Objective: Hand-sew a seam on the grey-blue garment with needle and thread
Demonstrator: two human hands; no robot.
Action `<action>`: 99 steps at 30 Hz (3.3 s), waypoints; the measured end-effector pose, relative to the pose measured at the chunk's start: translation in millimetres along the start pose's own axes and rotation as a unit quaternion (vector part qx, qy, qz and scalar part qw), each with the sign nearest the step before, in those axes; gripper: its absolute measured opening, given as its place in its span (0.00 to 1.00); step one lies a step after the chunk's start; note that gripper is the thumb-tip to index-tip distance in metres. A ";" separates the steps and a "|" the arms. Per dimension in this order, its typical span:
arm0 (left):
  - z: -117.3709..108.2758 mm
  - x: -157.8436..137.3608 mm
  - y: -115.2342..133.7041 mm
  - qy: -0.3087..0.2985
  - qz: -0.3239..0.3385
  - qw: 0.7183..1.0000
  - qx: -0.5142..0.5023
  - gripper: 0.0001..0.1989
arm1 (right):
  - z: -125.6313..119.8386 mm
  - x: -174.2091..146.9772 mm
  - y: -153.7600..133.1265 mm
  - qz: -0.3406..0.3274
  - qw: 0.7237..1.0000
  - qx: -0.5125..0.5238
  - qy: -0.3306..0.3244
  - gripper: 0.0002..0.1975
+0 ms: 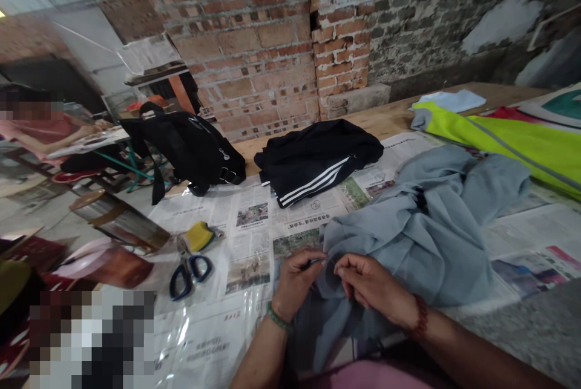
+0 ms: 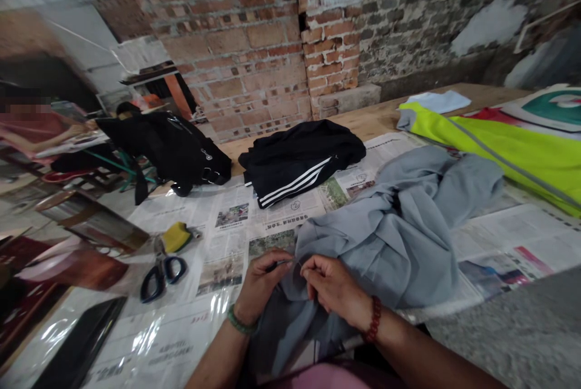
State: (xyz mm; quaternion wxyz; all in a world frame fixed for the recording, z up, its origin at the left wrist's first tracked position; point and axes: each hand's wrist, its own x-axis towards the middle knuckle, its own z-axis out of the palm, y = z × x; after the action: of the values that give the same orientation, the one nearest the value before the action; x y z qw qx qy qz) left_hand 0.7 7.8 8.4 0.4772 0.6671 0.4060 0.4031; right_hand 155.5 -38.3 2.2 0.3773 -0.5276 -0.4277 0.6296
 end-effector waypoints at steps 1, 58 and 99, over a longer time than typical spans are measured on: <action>0.5 -0.3 -0.2 -0.002 0.018 1.000 0.002 0.04 | 0.9 1.0 -0.2 -0.002 1.000 -0.001 0.004 0.09; 0.1 1.4 -8.6 0.005 -0.263 0.922 -0.283 0.13 | -39.3 62.1 -61.9 -0.082 0.978 0.163 -0.104 0.11; -13.2 -0.3 -11.3 -0.009 -0.196 0.959 -0.203 0.08 | -42.5 61.5 -46.6 -0.310 0.835 -0.405 -0.207 0.13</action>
State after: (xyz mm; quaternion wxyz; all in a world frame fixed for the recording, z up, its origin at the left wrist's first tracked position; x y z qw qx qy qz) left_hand -13.4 14.1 0.4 0.6759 0.4669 0.4343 0.3694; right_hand 188.8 40.9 21.5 0.2080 -0.3303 -0.8536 0.3450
